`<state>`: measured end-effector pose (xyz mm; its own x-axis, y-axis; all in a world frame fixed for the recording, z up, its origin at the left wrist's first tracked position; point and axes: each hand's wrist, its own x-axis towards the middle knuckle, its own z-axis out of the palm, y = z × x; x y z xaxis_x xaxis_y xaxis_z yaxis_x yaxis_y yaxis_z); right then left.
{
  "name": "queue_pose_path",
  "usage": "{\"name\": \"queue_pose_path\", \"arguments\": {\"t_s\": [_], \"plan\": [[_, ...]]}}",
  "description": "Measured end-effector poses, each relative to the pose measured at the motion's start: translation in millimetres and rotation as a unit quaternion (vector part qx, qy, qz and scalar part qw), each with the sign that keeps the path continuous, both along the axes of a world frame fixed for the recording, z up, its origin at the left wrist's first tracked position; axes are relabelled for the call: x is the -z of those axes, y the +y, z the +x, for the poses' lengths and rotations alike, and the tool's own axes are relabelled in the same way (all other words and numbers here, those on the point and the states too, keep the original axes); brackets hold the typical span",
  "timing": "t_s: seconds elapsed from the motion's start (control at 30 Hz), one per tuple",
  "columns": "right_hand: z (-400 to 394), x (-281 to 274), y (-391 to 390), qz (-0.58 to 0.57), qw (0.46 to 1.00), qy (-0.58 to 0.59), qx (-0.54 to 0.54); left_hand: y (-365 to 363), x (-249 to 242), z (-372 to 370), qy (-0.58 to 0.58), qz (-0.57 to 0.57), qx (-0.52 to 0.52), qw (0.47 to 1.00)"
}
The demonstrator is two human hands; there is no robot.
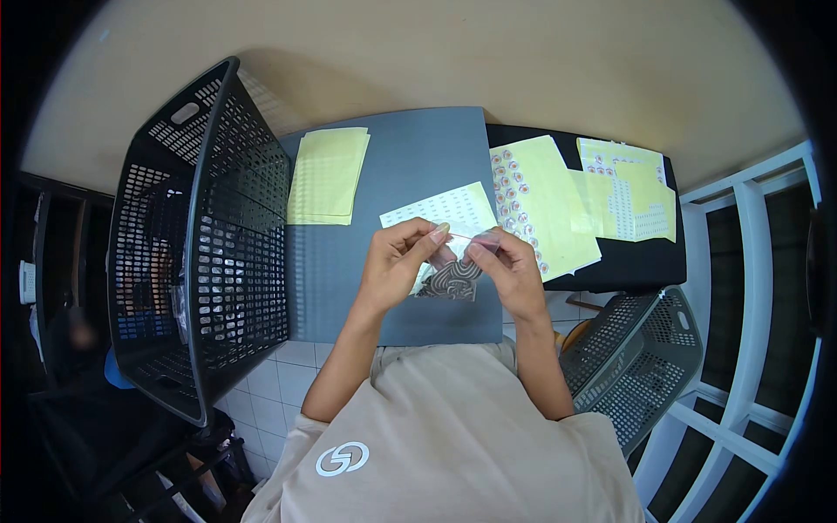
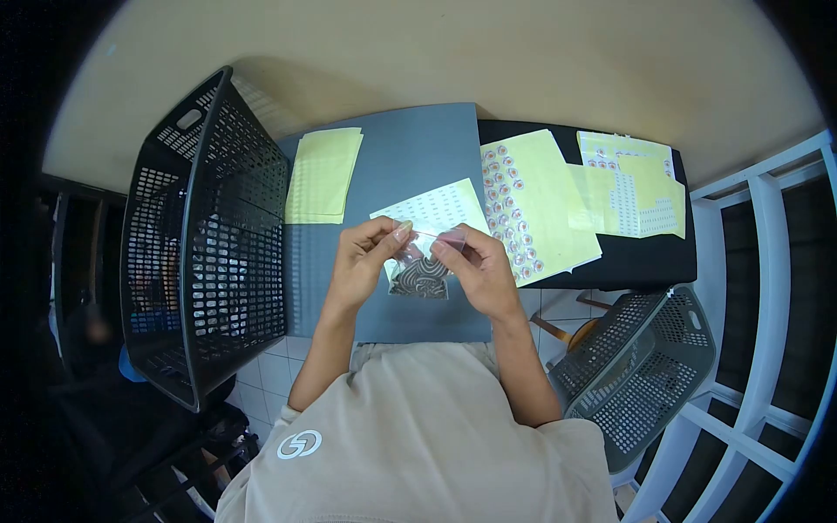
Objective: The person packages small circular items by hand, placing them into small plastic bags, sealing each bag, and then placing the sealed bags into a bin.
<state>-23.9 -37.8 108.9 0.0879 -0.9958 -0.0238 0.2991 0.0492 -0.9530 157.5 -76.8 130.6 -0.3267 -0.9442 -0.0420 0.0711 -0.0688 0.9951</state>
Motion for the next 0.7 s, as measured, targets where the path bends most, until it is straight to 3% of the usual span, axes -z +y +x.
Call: {"name": "queue_pose_path", "arguments": {"t_s": [0.4, 0.5, 0.7], "plan": [[6, -1, 4, -0.006, 1.0, -0.016, 0.024, 5, -1, 1, 0.016, 0.039, 0.006, 0.999], [7, -1, 5, -0.005, 1.0, -0.013, 0.024, 6, 2, -1, 0.048, 0.025, -0.043, 0.998], [6, 2, 6, -0.001, 1.0, -0.004, 0.006, 2, 7, 9, 0.038, 0.021, -0.007, 0.999]]}}
